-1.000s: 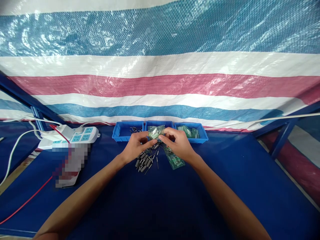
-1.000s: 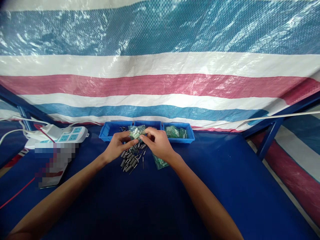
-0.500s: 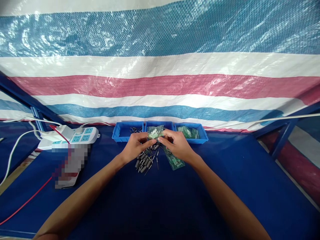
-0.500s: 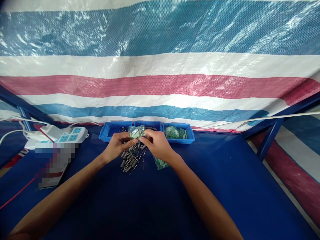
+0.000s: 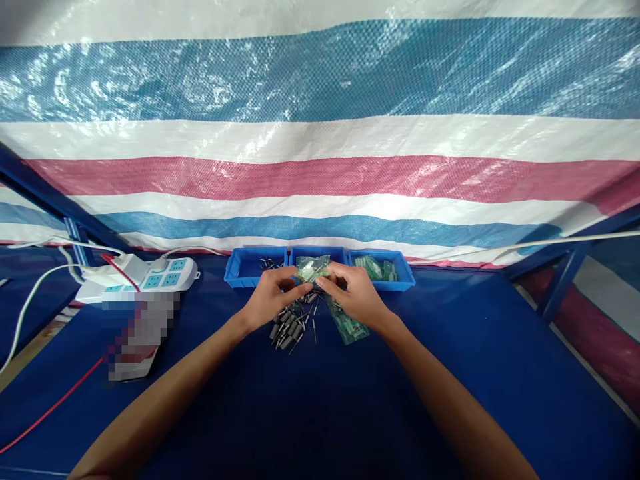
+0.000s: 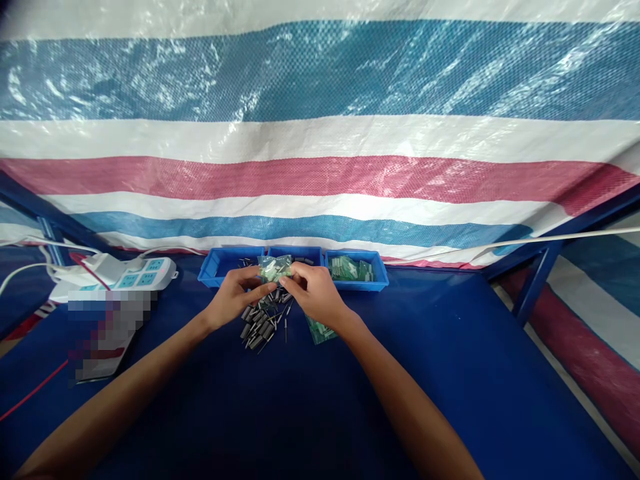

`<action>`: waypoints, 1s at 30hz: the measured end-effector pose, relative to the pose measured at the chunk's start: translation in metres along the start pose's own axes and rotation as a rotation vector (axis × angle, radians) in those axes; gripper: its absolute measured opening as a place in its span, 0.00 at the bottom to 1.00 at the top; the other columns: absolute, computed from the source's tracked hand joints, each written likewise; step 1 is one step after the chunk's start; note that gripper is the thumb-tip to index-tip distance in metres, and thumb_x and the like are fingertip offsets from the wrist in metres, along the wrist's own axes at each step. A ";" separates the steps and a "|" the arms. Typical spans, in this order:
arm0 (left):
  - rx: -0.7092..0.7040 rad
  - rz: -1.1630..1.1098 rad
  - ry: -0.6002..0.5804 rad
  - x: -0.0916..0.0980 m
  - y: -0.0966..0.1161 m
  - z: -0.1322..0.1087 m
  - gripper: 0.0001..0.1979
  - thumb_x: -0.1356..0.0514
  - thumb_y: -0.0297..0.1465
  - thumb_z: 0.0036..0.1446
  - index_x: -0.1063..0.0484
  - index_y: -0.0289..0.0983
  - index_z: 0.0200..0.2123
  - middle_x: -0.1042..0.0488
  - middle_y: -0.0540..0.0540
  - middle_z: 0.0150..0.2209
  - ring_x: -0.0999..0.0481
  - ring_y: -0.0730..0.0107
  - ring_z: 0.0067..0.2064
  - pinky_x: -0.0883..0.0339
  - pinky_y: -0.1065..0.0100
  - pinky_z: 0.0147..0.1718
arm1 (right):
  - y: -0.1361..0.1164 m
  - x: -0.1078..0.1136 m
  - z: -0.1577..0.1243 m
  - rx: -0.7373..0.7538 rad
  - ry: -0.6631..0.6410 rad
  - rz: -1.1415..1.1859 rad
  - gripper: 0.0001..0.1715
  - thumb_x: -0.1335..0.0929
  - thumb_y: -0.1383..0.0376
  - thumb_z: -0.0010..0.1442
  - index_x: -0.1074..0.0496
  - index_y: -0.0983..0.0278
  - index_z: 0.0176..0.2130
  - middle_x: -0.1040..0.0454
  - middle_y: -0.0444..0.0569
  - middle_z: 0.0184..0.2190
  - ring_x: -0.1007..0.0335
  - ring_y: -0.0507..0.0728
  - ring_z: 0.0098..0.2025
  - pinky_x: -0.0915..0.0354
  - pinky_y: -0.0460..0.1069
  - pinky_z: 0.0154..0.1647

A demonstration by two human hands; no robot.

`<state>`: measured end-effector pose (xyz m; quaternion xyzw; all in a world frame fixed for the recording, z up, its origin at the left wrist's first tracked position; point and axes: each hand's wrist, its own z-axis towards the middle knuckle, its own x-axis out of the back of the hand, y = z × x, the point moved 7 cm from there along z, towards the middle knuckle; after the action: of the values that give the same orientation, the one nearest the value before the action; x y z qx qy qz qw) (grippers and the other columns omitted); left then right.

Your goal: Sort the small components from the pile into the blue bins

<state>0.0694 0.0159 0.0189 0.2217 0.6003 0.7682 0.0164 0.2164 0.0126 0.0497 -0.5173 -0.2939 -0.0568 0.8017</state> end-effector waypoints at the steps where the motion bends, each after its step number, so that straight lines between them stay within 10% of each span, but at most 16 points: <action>1: 0.000 0.002 -0.004 0.000 0.000 0.000 0.16 0.38 0.41 0.56 0.27 0.31 0.34 0.34 0.50 0.23 0.40 0.79 0.20 0.45 0.75 0.17 | 0.000 0.000 0.000 0.000 0.002 0.000 0.21 0.36 0.59 0.63 0.46 0.63 0.23 0.48 0.39 0.17 0.51 0.49 0.21 0.53 0.46 0.24; 13: 0.023 -0.032 -0.073 -0.005 0.002 -0.001 0.15 0.40 0.38 0.58 0.27 0.32 0.43 0.36 0.52 0.21 0.39 0.79 0.19 0.44 0.76 0.16 | 0.001 -0.005 -0.001 -0.021 -0.031 0.022 0.22 0.36 0.58 0.62 0.46 0.63 0.22 0.46 0.39 0.17 0.50 0.49 0.21 0.52 0.46 0.24; 30: 0.077 -0.096 -0.092 -0.006 -0.007 -0.001 0.18 0.39 0.40 0.56 0.29 0.31 0.22 0.31 0.49 0.21 0.36 0.79 0.19 0.43 0.74 0.17 | -0.001 -0.006 -0.001 -0.026 -0.077 0.042 0.19 0.36 0.59 0.62 0.42 0.63 0.23 0.44 0.39 0.18 0.50 0.49 0.21 0.52 0.47 0.24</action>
<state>0.0724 0.0155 0.0106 0.2282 0.6378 0.7321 0.0721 0.2114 0.0102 0.0477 -0.5356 -0.3127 -0.0239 0.7841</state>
